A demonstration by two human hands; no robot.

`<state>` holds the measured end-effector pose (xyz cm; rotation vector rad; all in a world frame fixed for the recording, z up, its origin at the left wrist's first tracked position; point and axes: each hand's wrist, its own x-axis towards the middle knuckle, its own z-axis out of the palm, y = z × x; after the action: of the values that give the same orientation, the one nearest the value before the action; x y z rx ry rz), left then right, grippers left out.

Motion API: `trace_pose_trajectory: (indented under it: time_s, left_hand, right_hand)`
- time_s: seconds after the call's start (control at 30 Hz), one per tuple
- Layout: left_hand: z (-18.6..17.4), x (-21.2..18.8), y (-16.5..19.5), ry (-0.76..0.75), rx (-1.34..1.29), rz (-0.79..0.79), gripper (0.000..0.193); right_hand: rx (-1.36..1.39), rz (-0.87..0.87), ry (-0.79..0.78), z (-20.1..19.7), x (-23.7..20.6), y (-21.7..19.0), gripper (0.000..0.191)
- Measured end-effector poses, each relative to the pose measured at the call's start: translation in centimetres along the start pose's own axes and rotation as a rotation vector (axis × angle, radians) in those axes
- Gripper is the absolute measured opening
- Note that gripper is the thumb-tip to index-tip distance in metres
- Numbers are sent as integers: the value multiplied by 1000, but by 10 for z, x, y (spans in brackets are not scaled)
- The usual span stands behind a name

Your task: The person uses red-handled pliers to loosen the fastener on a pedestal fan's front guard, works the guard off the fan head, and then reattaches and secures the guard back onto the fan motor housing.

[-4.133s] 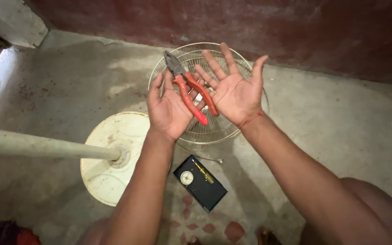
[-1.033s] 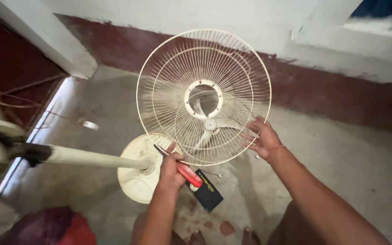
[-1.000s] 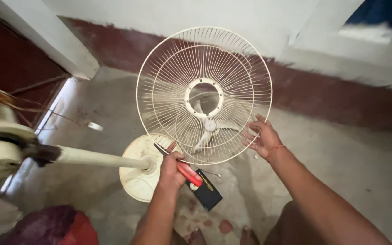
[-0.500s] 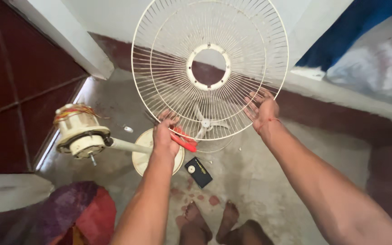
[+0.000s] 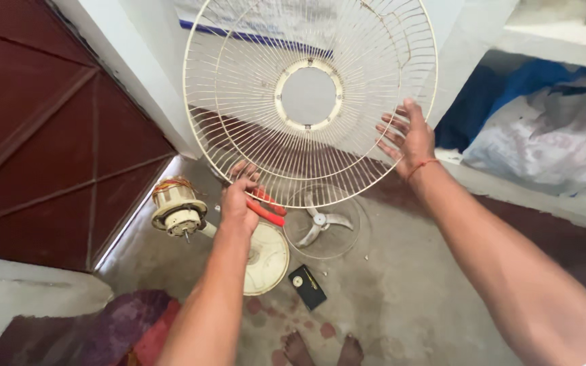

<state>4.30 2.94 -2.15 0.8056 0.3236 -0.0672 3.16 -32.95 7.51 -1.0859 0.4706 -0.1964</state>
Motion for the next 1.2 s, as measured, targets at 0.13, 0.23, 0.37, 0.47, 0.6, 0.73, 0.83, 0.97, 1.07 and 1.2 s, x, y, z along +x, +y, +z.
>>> trace_pose_trajectory:
  time_s: [0.13,0.23,0.37,0.47,0.6,0.73,0.83,0.97,1.07,1.2]
  left_hand:
    - [0,-23,40,-93,109,142,39]
    - [4,-51,65,-90,306,231,27]
    - [12,-76,110,12,449,235,35]
    - [17,-82,133,-3,522,346,35]
    - [17,-76,147,-52,635,496,32]
    - [6,-59,158,42,686,464,22]
    - [-10,-52,154,96,594,334,21]
    - [-34,-57,117,152,687,221,19]
    - [-54,-62,94,90,525,231,18]
    - [-77,-73,71,123,408,168,15]
  right_hand:
    - [-142,-110,-57,18,-4,-46,69]
    - [-166,-220,-35,16,-18,-59,73]
    - [-171,-340,-63,12,-34,-70,75]
    - [-160,-357,-32,14,-47,-64,73]
    - [-154,-402,-34,15,-57,-46,71]
    - [-157,-453,-69,18,-51,-36,51]
    - [-563,-726,109,35,-44,-29,45]
    - [-1029,-1139,120,64,-53,-28,64]
    - [-1209,-1152,75,81,-67,-41,70]
    - [-1170,-1296,-78,94,-82,-56,61]
